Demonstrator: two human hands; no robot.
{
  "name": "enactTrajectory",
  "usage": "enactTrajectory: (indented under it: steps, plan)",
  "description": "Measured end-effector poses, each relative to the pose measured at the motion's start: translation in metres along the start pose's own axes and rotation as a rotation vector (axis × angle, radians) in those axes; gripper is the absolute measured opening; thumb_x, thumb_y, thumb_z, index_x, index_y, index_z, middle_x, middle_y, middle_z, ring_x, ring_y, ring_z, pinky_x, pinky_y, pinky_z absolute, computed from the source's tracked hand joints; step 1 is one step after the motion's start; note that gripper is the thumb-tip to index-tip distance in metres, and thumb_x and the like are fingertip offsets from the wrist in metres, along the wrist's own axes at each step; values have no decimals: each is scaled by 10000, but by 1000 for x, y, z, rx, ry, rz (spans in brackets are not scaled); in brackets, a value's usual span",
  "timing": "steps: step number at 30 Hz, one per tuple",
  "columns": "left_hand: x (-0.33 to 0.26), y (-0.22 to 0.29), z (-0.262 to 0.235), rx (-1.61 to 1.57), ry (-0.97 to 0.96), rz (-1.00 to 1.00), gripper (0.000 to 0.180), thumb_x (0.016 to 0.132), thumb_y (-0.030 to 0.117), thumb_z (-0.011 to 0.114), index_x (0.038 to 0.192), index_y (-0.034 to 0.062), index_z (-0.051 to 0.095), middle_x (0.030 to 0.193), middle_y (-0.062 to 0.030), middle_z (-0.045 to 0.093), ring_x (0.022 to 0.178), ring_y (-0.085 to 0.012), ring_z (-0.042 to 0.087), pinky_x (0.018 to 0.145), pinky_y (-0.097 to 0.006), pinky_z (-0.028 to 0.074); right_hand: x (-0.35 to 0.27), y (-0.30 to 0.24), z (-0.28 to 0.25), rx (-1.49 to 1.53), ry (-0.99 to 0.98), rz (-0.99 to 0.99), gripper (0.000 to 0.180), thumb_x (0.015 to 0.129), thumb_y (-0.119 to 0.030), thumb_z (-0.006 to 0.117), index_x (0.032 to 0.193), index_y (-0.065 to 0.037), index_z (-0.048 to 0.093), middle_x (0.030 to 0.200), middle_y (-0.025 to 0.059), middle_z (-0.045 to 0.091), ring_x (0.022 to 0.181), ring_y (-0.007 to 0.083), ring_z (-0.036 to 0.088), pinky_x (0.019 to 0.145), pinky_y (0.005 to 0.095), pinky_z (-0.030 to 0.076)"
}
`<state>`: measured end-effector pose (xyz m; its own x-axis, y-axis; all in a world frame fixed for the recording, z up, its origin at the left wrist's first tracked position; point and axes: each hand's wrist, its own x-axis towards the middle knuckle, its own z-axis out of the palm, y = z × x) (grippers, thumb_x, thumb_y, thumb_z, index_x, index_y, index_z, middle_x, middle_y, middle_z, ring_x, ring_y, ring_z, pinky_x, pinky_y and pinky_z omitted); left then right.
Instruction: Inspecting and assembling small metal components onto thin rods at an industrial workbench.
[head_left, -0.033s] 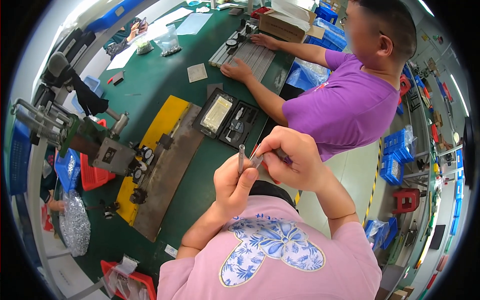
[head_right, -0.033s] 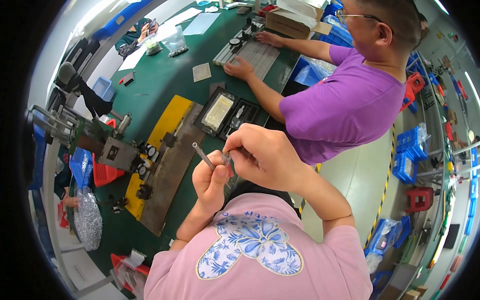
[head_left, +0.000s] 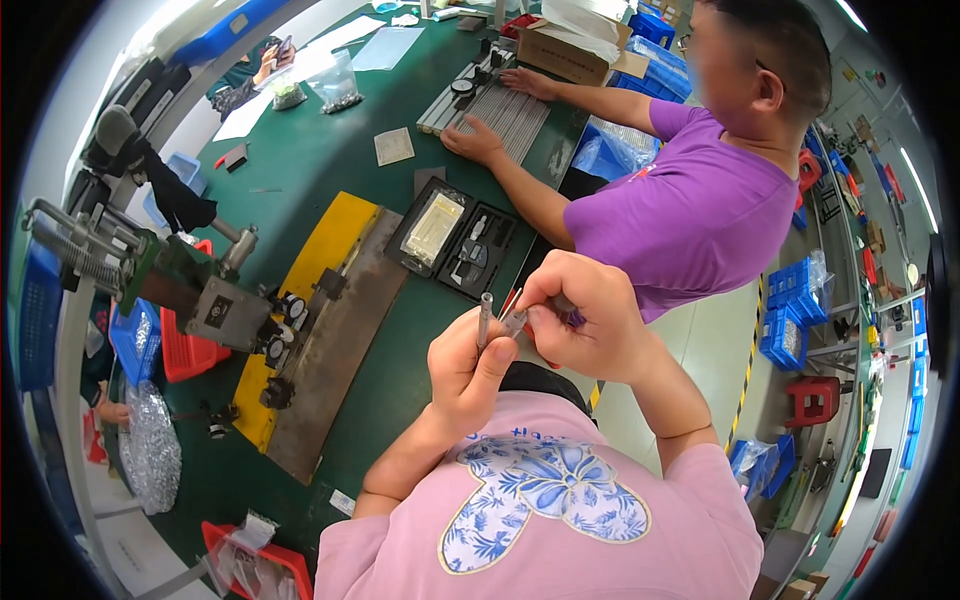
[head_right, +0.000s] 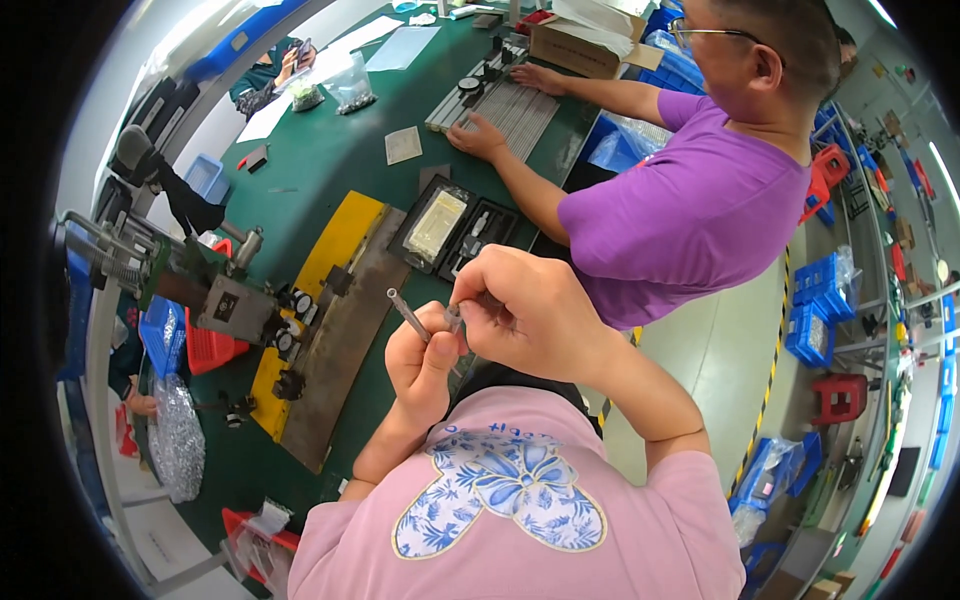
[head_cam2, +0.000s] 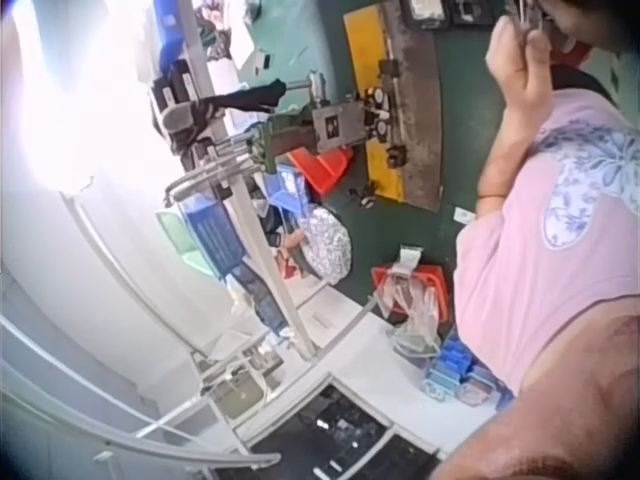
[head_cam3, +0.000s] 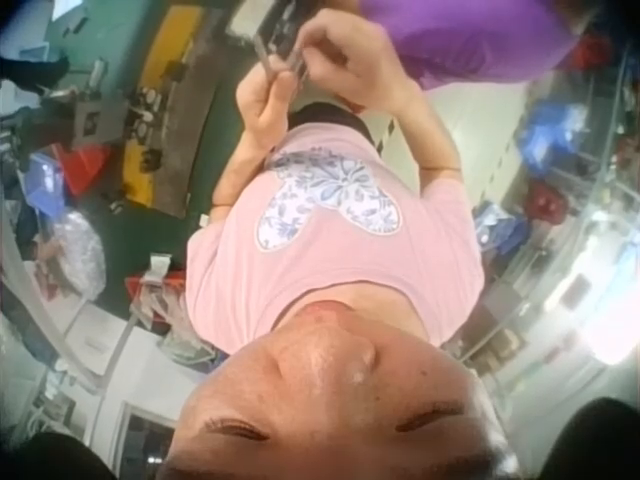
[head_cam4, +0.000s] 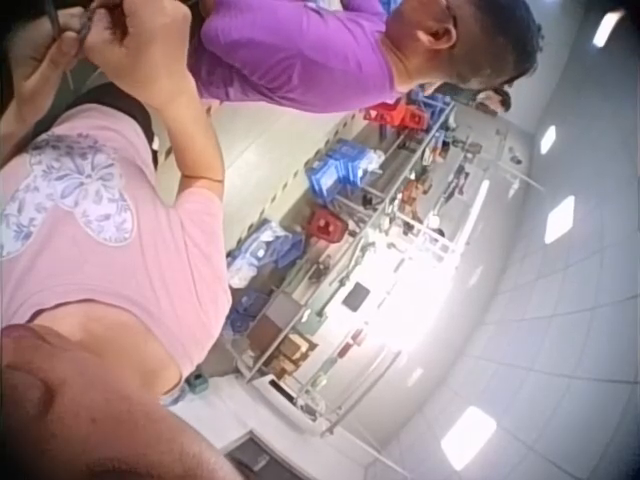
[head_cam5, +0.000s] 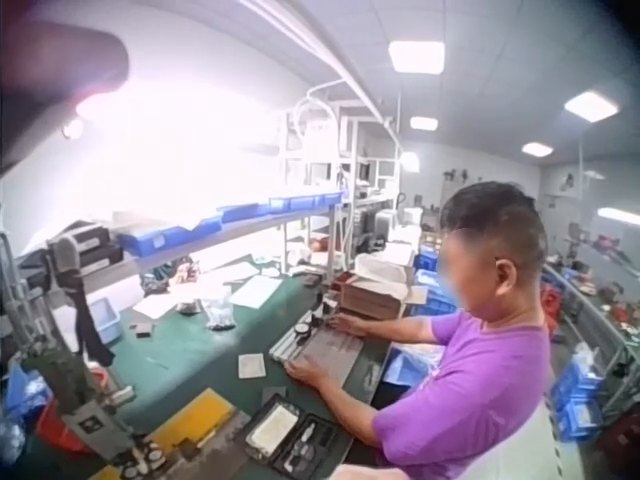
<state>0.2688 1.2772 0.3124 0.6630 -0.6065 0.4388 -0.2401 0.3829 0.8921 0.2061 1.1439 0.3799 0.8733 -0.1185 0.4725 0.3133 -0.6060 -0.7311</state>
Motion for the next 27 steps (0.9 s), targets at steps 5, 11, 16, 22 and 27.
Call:
enactTrajectory:
  steps: [5, 11, 16, 22, 27]
  plan:
    - [0, -1, -1, 25, -14, 33, 264, 833, 187, 493, 637, 13, 467, 570, -51, 406, 508, -152, 363, 468, -259, 287, 1, 0, -1, 91, 29, 103, 102, 679, -21, 594, 743, -35, 515, 612, 40, 497, 467, 103, 482, 413, 219, 383]
    - [-1, -3, 0, -9, 11, 29, 278, 838, 197, 485, 628, 16, 468, 565, -43, 410, 508, -147, 360, 470, -255, 282, 5, -1, -6, 103, 133, 46, 88, 712, -19, 596, 723, -25, 508, 628, 12, 498, 489, 45, 459, 421, 179, 370]
    - [-1, -5, 0, -38, 16, 9, 279, 842, 202, 479, 633, 16, 476, 573, -37, 423, 516, -135, 362, 471, -252, 283, 8, -4, -12, 93, 152, 45, 79, 730, -16, 580, 734, -22, 501, 636, 11, 485, 503, 37, 451, 419, 173, 362]
    - [-1, -4, 1, -56, 18, -3, 271, 843, 201, 476, 645, 16, 478, 584, -38, 435, 525, -132, 370, 478, -249, 292, 6, 4, -3, 214, 157, 23, 64, 801, -49, 525, 811, -15, 471, 667, 5, 452, 525, 32, 393, 452, 173, 321]
    - [-1, -5, 1, -22, 9, -5, 257, 841, 185, 477, 651, 11, 477, 585, -49, 431, 520, -149, 375, 484, -253, 302, 9, -2, -10, 313, 164, -7, 138, 857, -151, 468, 852, -17, 434, 714, 29, 441, 558, 39, 390, 503, 154, 323]
